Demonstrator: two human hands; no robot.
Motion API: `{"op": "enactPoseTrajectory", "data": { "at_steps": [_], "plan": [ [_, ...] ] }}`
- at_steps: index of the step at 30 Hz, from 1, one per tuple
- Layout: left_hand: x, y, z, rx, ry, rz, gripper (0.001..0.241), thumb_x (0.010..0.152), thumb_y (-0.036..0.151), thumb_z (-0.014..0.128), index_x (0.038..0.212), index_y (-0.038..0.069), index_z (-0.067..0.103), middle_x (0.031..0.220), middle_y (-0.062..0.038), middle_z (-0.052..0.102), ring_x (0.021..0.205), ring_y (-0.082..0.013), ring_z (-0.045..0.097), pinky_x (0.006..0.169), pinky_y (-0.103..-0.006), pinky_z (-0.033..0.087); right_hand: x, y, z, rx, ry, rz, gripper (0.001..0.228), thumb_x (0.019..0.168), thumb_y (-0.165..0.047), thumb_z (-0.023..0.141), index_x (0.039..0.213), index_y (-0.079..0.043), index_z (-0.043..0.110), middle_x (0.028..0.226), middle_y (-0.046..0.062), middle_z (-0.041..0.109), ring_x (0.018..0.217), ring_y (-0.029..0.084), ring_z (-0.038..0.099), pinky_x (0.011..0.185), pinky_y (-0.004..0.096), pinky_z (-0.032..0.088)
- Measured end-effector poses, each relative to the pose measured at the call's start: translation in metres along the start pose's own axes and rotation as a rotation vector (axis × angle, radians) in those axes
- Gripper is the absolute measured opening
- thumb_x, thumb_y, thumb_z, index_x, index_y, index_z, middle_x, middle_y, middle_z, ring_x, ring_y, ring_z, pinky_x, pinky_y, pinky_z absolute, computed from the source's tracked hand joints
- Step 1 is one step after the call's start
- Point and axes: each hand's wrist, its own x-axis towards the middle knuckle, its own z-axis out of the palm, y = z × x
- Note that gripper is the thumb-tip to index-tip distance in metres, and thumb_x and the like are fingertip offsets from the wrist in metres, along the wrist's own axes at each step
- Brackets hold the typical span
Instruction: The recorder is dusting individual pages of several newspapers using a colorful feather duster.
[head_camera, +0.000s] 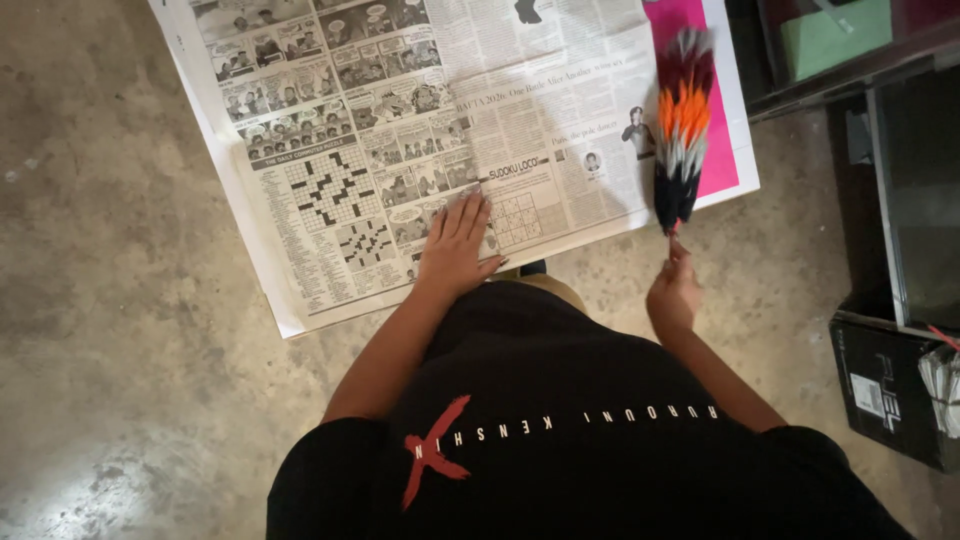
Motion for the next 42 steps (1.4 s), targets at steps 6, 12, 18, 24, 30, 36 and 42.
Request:
{"op": "enactPoseTrajectory", "data": {
  "at_steps": [6, 12, 18, 24, 30, 36, 42],
  "plan": [
    [0.001, 0.000, 0.002, 0.104, -0.010, 0.009, 0.099, 0.090, 0.069, 0.056, 0.161, 0.006, 0.026, 0.169, -0.014, 0.021, 0.154, -0.0335, 0.021, 0.124, -0.0518, 0.015, 0.074, -0.129, 0.058, 0.126, -0.389, 0.036, 0.051, 0.102, 0.001, 0.043, 0.151, -0.010, 0.050, 0.136, 0.024, 0.064, 0.115, 0.042, 0.064, 0.095, 0.052, 0.051],
    [0.001, 0.004, 0.000, 0.098, 0.034, -0.004, 0.099, 0.089, 0.069, 0.058, 0.161, 0.006, 0.030, 0.167, -0.013, 0.027, 0.154, -0.0326, 0.025, 0.124, -0.0528, 0.020, 0.162, -0.192, 0.116, 0.013, -0.519, -0.168, 0.057, 0.097, -0.001, 0.043, 0.152, -0.014, 0.046, 0.126, 0.027, 0.063, 0.113, 0.040, 0.064, 0.101, 0.050, 0.049],
    [-0.002, 0.009, -0.010, 0.082, 0.079, -0.006, 0.100, 0.087, 0.068, 0.063, 0.160, 0.007, 0.033, 0.168, -0.010, 0.030, 0.154, -0.0323, 0.026, 0.125, -0.0509, 0.022, 0.239, -0.147, 0.126, -0.029, -0.357, -0.086, 0.058, 0.098, 0.003, 0.042, 0.153, -0.015, 0.048, 0.108, 0.027, 0.068, 0.098, 0.043, 0.067, 0.088, 0.053, 0.054],
    [-0.002, 0.010, -0.005, 0.115, 0.034, -0.030, 0.100, 0.089, 0.071, 0.058, 0.161, 0.009, 0.028, 0.168, -0.009, 0.026, 0.155, -0.0289, 0.023, 0.126, -0.0501, 0.017, 0.254, -0.151, 0.060, 0.171, -0.237, -0.066, 0.055, 0.099, 0.007, 0.038, 0.149, -0.014, 0.050, 0.099, 0.021, 0.071, 0.088, 0.040, 0.071, 0.078, 0.051, 0.055],
    [0.000, 0.010, 0.002, 0.132, 0.012, -0.047, 0.102, 0.089, 0.071, 0.057, 0.162, 0.008, 0.025, 0.169, -0.009, 0.024, 0.155, -0.0290, 0.022, 0.126, -0.0510, 0.016, 0.293, -0.032, 0.093, -0.074, -0.154, -0.145, 0.049, 0.094, 0.007, 0.049, 0.139, -0.008, 0.061, 0.114, 0.027, 0.071, 0.105, 0.044, 0.068, 0.088, 0.051, 0.053],
    [0.024, 0.032, -0.004, -0.082, 0.081, -0.183, 0.083, 0.099, 0.056, 0.059, 0.157, 0.003, 0.035, 0.161, -0.018, 0.039, 0.151, -0.0363, 0.030, 0.124, -0.0528, 0.020, 0.250, -0.047, 0.115, 0.090, -0.104, -0.264, 0.047, 0.104, 0.005, 0.053, 0.148, -0.013, 0.055, 0.100, 0.018, 0.071, 0.080, 0.030, 0.069, 0.068, 0.042, 0.055],
    [0.083, 0.075, 0.021, -1.446, 0.320, -0.583, 0.044, 0.113, 0.030, 0.049, 0.138, -0.003, 0.064, 0.117, -0.022, 0.068, 0.099, -0.0265, 0.064, 0.088, -0.0418, 0.053, 0.119, -0.141, 0.138, 0.659, -0.549, -0.391, 0.073, 0.103, 0.006, 0.051, 0.167, -0.004, 0.016, 0.130, 0.021, 0.058, 0.112, 0.024, 0.061, 0.095, 0.037, 0.057]
  ]
}}
